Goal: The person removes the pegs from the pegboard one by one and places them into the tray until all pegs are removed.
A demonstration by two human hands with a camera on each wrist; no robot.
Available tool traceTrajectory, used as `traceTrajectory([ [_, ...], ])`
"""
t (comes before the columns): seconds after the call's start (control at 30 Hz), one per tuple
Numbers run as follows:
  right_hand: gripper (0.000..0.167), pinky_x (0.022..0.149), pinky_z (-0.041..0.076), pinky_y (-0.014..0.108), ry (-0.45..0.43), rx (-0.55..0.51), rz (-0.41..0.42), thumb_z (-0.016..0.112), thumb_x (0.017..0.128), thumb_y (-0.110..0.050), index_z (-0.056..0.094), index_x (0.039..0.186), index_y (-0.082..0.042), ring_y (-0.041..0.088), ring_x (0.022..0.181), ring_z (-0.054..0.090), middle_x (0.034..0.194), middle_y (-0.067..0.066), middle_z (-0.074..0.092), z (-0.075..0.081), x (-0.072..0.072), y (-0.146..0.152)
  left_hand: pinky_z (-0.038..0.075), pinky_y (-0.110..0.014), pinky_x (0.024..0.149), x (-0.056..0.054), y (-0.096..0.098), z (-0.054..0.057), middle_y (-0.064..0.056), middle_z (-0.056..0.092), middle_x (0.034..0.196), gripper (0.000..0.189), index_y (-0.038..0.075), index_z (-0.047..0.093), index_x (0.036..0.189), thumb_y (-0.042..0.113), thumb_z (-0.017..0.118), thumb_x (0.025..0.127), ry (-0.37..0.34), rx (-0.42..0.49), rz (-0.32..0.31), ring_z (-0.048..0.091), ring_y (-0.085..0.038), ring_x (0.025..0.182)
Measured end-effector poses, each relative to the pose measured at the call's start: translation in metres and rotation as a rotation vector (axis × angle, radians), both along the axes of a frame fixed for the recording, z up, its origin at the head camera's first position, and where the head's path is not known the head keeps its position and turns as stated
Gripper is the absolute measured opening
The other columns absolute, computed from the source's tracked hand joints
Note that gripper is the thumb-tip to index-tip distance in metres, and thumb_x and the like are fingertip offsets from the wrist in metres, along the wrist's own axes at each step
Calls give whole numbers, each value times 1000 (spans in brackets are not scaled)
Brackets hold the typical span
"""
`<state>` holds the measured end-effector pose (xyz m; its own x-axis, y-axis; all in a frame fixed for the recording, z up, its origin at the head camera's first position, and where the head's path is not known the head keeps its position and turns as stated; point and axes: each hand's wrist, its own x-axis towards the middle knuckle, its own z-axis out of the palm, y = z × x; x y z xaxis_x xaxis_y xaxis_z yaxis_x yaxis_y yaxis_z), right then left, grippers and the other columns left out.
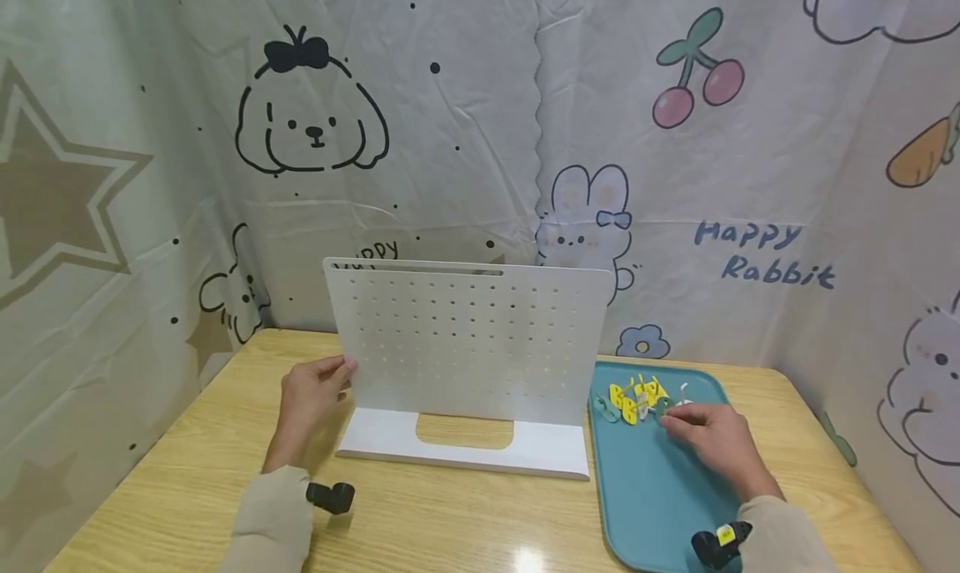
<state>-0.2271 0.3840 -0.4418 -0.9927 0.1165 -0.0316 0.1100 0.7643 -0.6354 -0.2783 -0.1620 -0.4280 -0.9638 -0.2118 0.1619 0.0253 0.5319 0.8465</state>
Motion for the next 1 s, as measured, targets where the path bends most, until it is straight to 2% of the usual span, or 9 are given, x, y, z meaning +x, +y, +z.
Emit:
traceTrajectory([
  [0.1,43,78,54,50,14,-5,-4,69,97,-31,68,119,6,32,93,67,111,22,69,-3,0,1,56,-42,75,0,0,-1,-18,71,111,37,1,68,126,28,63,101,4,-6,1,72,-28,84],
  [0.37,50,82,52,53,11,-13,-23,65,98,-39,65,126,3,42,109,61,121,24,65,4,5,-9,58,-38,72,-1,1,-2,-18,71,111,35,1,68,126,26,64,101,2,8,9,72,-28,88],
  [0.47,48,82,53,52,36,-14,-16,66,98,-37,66,125,3,42,109,61,124,25,64,10,8,-15,57,-41,75,-2,1,-1,-18,71,112,37,1,67,127,28,64,101,1,3,11,72,-29,91],
  [0.6,46,82,54,51,62,-32,-11,68,97,-34,67,123,4,40,106,63,123,25,64,16,11,-24,52,-49,88,-1,-1,1,-17,69,118,40,3,66,129,32,63,101,-18,-13,3,69,-32,101],
  [0.67,45,82,54,50,73,-38,-7,69,97,-33,68,122,4,39,104,64,121,25,65,19,14,-28,48,-53,94,1,-4,1,-16,68,121,40,5,67,129,34,62,101,-28,-33,-5,65,-34,110],
  [0.8,43,80,56,48,95,-25,-2,70,96,-32,69,119,3,35,99,66,118,23,66,21,17,-32,47,-56,95,5,-12,2,-16,68,121,39,5,68,127,34,61,102,-20,-100,-30,58,-38,119],
  [1.0,45,80,55,51,134,26,16,68,96,-36,69,119,4,40,103,65,116,23,67,24,20,-31,52,-54,86,7,-23,4,-18,70,115,39,-1,69,123,31,61,102,46,-222,-75,66,-39,106],
])
